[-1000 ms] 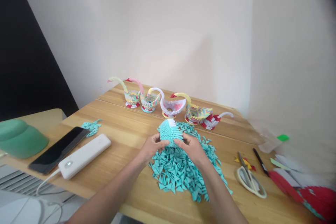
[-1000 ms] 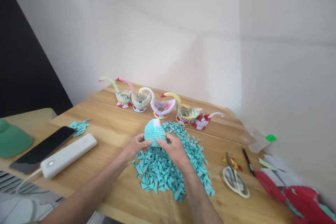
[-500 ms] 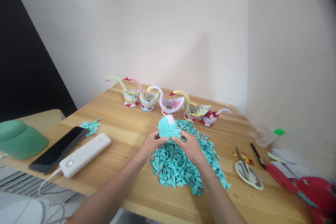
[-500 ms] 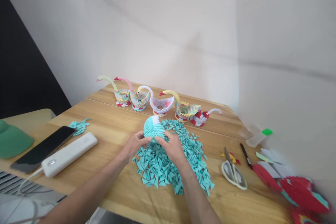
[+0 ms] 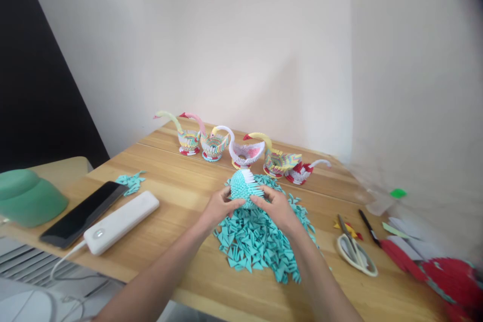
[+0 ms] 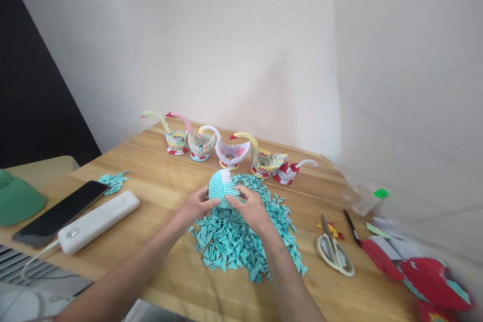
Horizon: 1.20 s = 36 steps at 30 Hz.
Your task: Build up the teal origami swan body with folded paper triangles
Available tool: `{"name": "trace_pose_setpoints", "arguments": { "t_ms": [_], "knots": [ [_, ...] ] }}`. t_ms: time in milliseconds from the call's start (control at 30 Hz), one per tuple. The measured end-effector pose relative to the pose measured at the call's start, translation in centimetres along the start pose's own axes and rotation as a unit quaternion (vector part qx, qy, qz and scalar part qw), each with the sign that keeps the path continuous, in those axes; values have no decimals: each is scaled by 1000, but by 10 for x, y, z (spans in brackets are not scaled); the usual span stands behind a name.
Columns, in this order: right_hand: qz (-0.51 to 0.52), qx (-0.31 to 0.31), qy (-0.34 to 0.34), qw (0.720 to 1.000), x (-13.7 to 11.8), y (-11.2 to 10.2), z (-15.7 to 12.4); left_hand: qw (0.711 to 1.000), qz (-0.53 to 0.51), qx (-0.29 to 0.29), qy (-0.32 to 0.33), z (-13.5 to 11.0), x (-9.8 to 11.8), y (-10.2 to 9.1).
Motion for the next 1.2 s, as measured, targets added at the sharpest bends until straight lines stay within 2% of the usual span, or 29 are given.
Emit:
{"name": "trace_pose_setpoints", "arguments": {
  "t_ms": [333,667,867,967,1067,1200],
  "knots": [
    [12,-31,19,999,9,3,0,1000,11,11,-15,1,-9,-1],
    [-62,-2,0,998,13,6,4,999,12,33,-25,5,-14,-6],
    [27,-27,0,999,14,-1,3,998,-25,9,-60,4,-16,-7],
    [3,-23,4,1000,17,-1,-1,997,-40,-13,-61,3,-17,-5],
    [-10,9,-1,1000,19,-1,-4,996,-29,-47,-66,2,-16,1],
    [-1,24,2,1000,23,0,-5,995,-9,-42,-88,-1,-15,4]
  ]
}}
Point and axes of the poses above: each hand's wrist, its own z-axis towards the middle knuckle, its own y-axis out of the palm, x = y × z, the point moved 6 cm from there along z, towards the middle knuckle, and after that the axes turned 3 degrees about -y, right-handed, at the moved point
